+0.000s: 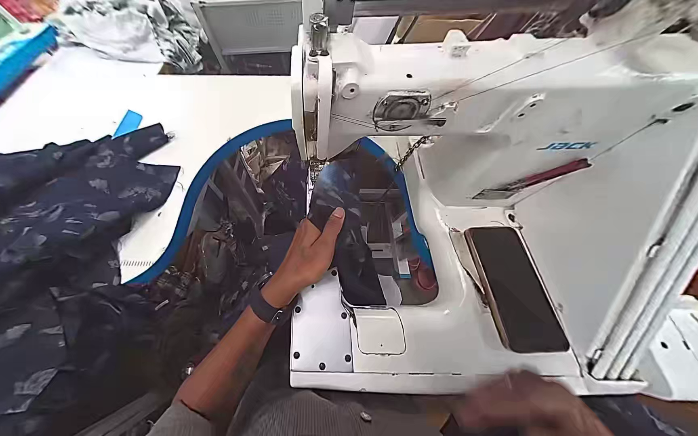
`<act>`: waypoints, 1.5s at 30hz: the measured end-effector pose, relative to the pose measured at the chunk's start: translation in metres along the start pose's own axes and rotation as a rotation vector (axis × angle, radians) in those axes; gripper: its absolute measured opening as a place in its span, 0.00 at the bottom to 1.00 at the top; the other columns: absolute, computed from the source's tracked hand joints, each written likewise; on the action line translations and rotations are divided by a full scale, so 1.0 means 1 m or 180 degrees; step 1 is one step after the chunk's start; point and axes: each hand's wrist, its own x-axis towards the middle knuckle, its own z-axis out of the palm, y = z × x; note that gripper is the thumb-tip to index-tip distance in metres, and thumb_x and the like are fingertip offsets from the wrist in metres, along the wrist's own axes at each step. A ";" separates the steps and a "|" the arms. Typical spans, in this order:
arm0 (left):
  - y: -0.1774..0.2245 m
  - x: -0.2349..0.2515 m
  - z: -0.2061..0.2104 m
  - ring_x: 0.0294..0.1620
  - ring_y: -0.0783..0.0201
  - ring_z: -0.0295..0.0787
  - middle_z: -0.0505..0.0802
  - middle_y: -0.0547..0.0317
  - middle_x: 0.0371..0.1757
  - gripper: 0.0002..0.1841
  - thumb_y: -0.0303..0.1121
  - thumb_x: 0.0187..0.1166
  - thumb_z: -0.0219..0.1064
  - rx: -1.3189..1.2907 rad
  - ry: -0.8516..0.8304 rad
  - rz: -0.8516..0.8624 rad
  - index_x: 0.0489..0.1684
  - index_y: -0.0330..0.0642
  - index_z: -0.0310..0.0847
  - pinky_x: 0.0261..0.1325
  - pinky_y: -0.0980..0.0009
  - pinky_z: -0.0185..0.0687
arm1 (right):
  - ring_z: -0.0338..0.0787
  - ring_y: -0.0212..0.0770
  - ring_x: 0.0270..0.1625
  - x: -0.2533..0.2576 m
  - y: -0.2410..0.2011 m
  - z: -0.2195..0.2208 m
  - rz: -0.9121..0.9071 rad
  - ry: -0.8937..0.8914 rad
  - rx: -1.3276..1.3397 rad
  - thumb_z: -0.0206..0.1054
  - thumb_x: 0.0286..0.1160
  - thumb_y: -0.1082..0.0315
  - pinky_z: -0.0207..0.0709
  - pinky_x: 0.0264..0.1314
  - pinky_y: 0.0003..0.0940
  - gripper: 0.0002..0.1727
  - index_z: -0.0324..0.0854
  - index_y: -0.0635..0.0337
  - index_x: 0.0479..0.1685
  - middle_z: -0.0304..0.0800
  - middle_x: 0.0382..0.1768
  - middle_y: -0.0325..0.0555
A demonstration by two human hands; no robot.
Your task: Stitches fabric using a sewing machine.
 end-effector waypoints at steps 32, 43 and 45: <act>-0.075 -0.112 -0.127 0.64 0.47 0.87 0.91 0.44 0.61 0.31 0.51 0.71 0.76 0.1364 0.0881 0.0307 0.65 0.36 0.83 0.65 0.44 0.81 | 0.76 0.12 0.26 0.255 -0.033 0.096 -0.0061 -0.0169 -0.1877 0.70 0.75 0.50 0.70 0.31 0.14 0.14 0.86 0.48 0.28 0.79 0.21 0.21; -0.154 -0.150 -0.126 0.41 0.33 0.93 0.93 0.33 0.34 0.06 0.20 0.70 0.66 0.2584 0.0900 -0.1249 0.35 0.27 0.89 0.43 0.33 0.80 | 0.71 0.11 0.21 0.239 -0.044 0.041 -0.0324 0.1252 -0.1669 0.71 0.72 0.64 0.65 0.25 0.10 0.08 0.81 0.48 0.27 0.75 0.19 0.18; -0.136 -0.178 -0.154 0.37 0.58 0.85 0.88 0.50 0.34 0.08 0.22 0.76 0.60 0.1215 0.0241 -0.1732 0.44 0.31 0.85 0.43 0.55 0.80 | 0.74 0.20 0.23 0.251 -0.035 0.043 -0.0195 0.1408 -0.2051 0.69 0.75 0.66 0.70 0.28 0.21 0.08 0.80 0.56 0.30 0.76 0.21 0.30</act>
